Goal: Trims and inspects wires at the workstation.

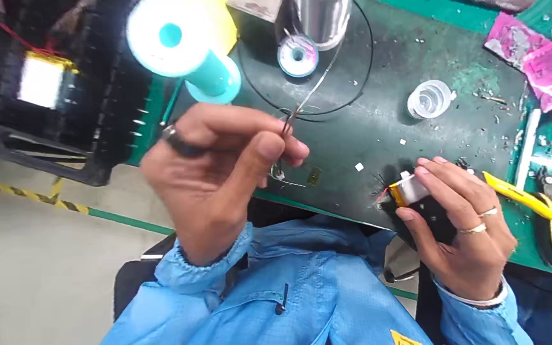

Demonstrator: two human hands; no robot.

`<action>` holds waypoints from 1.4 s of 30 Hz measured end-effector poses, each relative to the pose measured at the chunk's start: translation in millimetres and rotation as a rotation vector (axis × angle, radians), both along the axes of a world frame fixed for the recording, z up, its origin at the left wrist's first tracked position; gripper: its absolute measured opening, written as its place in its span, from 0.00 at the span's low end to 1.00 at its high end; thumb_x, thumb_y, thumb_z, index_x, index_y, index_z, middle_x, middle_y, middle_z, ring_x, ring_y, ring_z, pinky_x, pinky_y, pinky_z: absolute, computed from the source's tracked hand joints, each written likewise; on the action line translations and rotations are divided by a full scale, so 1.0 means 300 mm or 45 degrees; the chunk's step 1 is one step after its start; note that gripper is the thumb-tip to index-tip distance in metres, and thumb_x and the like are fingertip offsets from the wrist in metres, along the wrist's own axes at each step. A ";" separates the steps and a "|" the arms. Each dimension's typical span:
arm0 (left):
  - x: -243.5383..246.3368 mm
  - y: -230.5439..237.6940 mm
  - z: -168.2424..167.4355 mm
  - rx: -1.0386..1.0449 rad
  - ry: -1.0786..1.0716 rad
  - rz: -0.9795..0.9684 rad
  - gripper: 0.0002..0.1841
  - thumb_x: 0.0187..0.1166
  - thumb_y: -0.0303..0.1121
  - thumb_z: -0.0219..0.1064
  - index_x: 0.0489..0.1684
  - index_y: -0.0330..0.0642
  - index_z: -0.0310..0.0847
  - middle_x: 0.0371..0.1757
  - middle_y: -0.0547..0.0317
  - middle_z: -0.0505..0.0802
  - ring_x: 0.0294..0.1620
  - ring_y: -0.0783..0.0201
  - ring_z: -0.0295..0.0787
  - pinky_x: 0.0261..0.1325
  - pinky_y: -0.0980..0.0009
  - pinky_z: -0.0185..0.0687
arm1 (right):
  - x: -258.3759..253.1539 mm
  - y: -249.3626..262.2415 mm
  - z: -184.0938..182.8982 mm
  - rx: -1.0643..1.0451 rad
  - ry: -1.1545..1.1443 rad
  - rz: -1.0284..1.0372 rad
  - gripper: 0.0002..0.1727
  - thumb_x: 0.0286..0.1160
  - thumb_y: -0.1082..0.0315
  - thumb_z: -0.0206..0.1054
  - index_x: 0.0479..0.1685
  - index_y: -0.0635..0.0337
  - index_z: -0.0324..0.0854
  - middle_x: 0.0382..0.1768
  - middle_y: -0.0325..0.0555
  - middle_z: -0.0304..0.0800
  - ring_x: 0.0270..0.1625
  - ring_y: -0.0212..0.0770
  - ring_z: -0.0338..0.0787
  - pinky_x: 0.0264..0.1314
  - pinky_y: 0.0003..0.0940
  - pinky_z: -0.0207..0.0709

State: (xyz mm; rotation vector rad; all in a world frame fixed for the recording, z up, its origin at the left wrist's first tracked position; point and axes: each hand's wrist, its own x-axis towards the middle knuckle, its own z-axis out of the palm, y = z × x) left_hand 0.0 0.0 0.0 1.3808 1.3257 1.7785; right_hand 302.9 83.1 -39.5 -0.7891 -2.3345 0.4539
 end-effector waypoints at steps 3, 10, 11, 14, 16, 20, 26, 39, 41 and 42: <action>-0.020 0.002 0.004 -0.148 -0.393 -0.125 0.07 0.89 0.31 0.61 0.52 0.39 0.83 0.43 0.52 0.96 0.34 0.64 0.96 0.31 0.76 0.91 | 0.007 0.005 -0.002 0.006 0.053 -0.013 0.25 0.77 0.57 0.74 0.71 0.57 0.85 0.70 0.58 0.88 0.76 0.60 0.84 0.81 0.59 0.76; -0.019 -0.017 -0.007 -0.179 -0.652 -0.264 0.08 0.89 0.32 0.61 0.50 0.39 0.84 0.42 0.47 0.96 0.34 0.63 0.97 0.30 0.77 0.91 | 0.015 0.001 0.051 0.055 0.051 -0.033 0.23 0.76 0.58 0.75 0.69 0.55 0.87 0.66 0.55 0.90 0.73 0.55 0.86 0.78 0.53 0.78; -0.025 -0.026 0.000 -0.153 -0.592 -0.232 0.07 0.88 0.33 0.63 0.50 0.41 0.84 0.42 0.50 0.95 0.34 0.65 0.96 0.31 0.77 0.91 | 0.023 0.005 0.065 0.065 0.041 -0.047 0.22 0.76 0.59 0.75 0.67 0.54 0.87 0.65 0.55 0.91 0.72 0.55 0.87 0.77 0.52 0.79; -0.075 -0.068 0.025 -0.053 -0.261 -0.025 0.09 0.84 0.34 0.68 0.56 0.47 0.85 0.44 0.60 0.95 0.34 0.68 0.93 0.33 0.77 0.91 | 0.077 0.015 0.093 0.067 0.016 -0.107 0.20 0.76 0.60 0.74 0.66 0.54 0.88 0.63 0.55 0.92 0.69 0.54 0.88 0.72 0.53 0.81; -0.119 -0.096 0.035 -0.027 0.054 0.094 0.14 0.82 0.31 0.69 0.63 0.45 0.84 0.47 0.63 0.94 0.38 0.68 0.92 0.41 0.75 0.91 | 0.120 0.024 0.094 0.064 -0.013 -0.155 0.21 0.77 0.60 0.74 0.67 0.54 0.88 0.63 0.56 0.92 0.67 0.55 0.90 0.71 0.54 0.81; -0.133 -0.113 0.037 -0.100 0.586 0.140 0.12 0.76 0.30 0.74 0.55 0.48 0.91 0.53 0.67 0.93 0.47 0.70 0.90 0.50 0.72 0.90 | 0.206 0.057 0.090 0.082 -0.204 -0.289 0.25 0.79 0.54 0.71 0.73 0.55 0.84 0.69 0.57 0.88 0.73 0.58 0.86 0.75 0.58 0.77; 0.033 0.053 0.030 -0.074 1.299 0.092 0.10 0.81 0.32 0.70 0.51 0.38 0.94 0.47 0.47 0.93 0.45 0.54 0.86 0.45 0.64 0.80 | 0.260 0.058 0.069 0.099 -0.427 -0.546 0.29 0.84 0.47 0.64 0.78 0.53 0.81 0.76 0.56 0.82 0.79 0.58 0.79 0.79 0.57 0.70; 0.109 0.203 -0.034 -0.314 1.493 0.234 0.10 0.88 0.28 0.60 0.46 0.32 0.86 0.47 0.41 0.87 0.46 0.43 0.86 0.44 0.56 0.82 | 0.204 -0.013 0.026 0.130 -0.434 -0.555 0.27 0.86 0.49 0.63 0.78 0.49 0.82 0.70 0.58 0.84 0.73 0.60 0.79 0.75 0.54 0.69; 0.102 0.196 -0.036 -0.260 1.497 0.208 0.10 0.88 0.28 0.60 0.46 0.31 0.85 0.47 0.39 0.87 0.47 0.41 0.86 0.45 0.54 0.82 | 0.206 -0.016 0.034 0.169 -0.407 -0.569 0.24 0.89 0.53 0.60 0.79 0.49 0.82 0.69 0.58 0.85 0.72 0.58 0.81 0.73 0.51 0.73; 0.097 0.181 -0.032 -0.237 1.486 0.180 0.10 0.88 0.29 0.59 0.47 0.31 0.85 0.47 0.38 0.87 0.49 0.39 0.86 0.47 0.52 0.82 | 0.205 -0.019 0.042 0.184 -0.367 -0.579 0.24 0.91 0.55 0.58 0.79 0.51 0.81 0.69 0.59 0.85 0.71 0.57 0.82 0.71 0.50 0.74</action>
